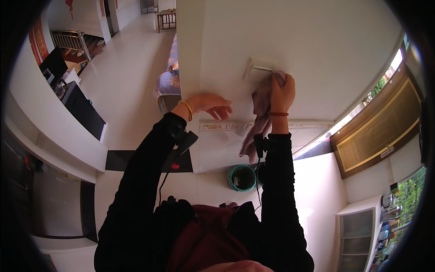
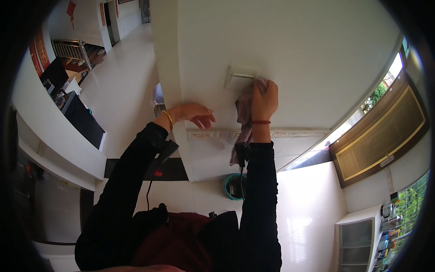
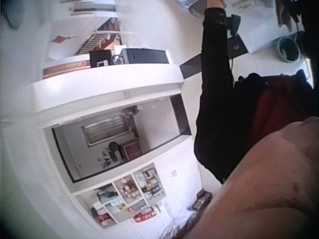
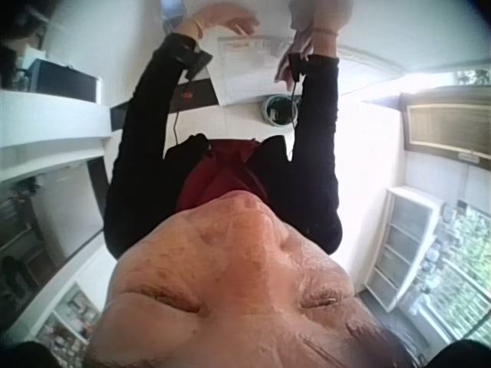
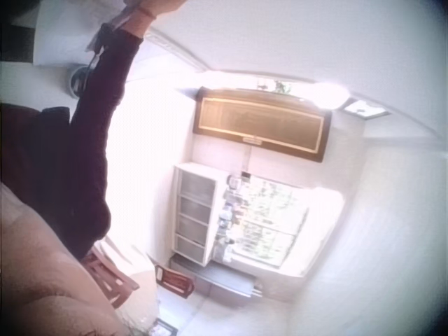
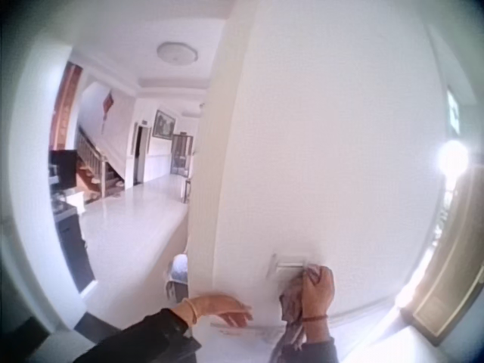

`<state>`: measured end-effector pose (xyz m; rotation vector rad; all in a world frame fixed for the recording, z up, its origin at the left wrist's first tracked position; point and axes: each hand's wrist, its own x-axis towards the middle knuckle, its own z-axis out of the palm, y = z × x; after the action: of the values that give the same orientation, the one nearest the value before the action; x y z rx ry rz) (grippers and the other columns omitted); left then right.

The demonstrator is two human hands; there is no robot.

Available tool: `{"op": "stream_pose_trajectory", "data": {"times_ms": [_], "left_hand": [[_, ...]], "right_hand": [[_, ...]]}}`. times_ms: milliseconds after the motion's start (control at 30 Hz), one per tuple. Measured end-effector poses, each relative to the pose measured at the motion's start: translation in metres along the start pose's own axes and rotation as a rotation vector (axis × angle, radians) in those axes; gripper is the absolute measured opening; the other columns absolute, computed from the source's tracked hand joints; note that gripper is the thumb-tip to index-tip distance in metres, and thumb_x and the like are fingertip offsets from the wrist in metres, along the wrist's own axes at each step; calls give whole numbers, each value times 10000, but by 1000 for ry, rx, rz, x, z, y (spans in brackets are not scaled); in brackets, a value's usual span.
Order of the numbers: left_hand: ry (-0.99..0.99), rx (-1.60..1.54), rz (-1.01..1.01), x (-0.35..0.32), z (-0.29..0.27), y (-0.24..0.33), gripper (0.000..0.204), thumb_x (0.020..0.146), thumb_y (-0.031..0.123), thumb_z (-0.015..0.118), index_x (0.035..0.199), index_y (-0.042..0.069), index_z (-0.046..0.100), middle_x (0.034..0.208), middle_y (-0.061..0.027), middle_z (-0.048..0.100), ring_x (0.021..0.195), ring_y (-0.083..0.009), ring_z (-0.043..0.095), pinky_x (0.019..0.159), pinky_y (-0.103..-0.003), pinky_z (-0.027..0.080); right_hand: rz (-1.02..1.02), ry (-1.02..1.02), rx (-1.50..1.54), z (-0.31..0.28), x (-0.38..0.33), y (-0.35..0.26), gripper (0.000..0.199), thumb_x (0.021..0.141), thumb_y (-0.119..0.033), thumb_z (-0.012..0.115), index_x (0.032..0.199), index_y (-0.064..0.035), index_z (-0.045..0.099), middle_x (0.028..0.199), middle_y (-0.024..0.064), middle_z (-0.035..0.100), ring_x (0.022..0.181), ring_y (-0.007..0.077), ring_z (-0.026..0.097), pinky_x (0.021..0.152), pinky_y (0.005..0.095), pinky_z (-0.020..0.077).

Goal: The person wipes a wooden door with a cloth, then cleans the adjacent wall and a wall-mounted vent. The person uses a cloth to wipe the surfaces in a systematic manner.

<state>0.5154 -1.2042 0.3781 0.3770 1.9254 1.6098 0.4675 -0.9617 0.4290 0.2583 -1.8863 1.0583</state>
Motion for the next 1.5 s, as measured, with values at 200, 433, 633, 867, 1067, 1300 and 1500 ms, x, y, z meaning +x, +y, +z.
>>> {"op": "stream_pose_trajectory", "data": {"times_ms": [200,433,633,867,1067,1300,1500], "left_hand": [[380,74,64,27,25,59,734,885,657,484,855,-48,689,733,-153,682,659,-231,686,612,-305,563],[584,11,9,48,39,71,779,867,678,480,734,-66,666,675,-166,669,574,-240,668,560,-316,560],[672,52,75,53,42,69,730,898,627,476,732,-57,668,658,-166,669,566,-233,668,540,-296,546],[694,29,131,62,35,55,664,928,564,483,707,-35,666,627,-140,666,549,-201,661,522,-273,521],[693,176,264,67,29,46,610,924,516,529,687,-30,666,626,-138,666,547,-194,660,532,-276,524],[672,0,151,55,42,62,630,925,524,517,699,-45,664,643,-157,668,564,-218,667,570,-281,527],[707,152,200,63,35,54,643,949,506,466,671,-40,663,628,-139,669,554,-214,662,585,-304,536]], "right_hand": [[34,42,-49,22,-31,5,166,835,-169,610,971,-78,635,1017,111,638,924,334,626,781,408,510],[67,-175,-52,-13,-23,24,220,833,-168,625,1030,-71,605,1059,124,616,958,357,608,783,418,500],[-114,-47,-39,8,-12,12,138,825,-176,637,908,-78,586,952,106,584,898,332,588,698,433,500],[-240,-133,60,-17,1,6,157,729,-104,647,869,-86,579,913,81,587,853,323,581,685,419,491],[-890,-115,81,12,19,-37,199,629,-29,634,801,-127,607,904,45,604,801,273,575,705,375,463],[-475,0,-11,-16,20,12,184,673,-50,653,826,-152,660,915,51,619,818,287,583,701,396,487],[-572,16,58,22,-8,-8,200,669,-35,669,838,-141,672,913,33,621,818,266,582,709,375,485]]}}
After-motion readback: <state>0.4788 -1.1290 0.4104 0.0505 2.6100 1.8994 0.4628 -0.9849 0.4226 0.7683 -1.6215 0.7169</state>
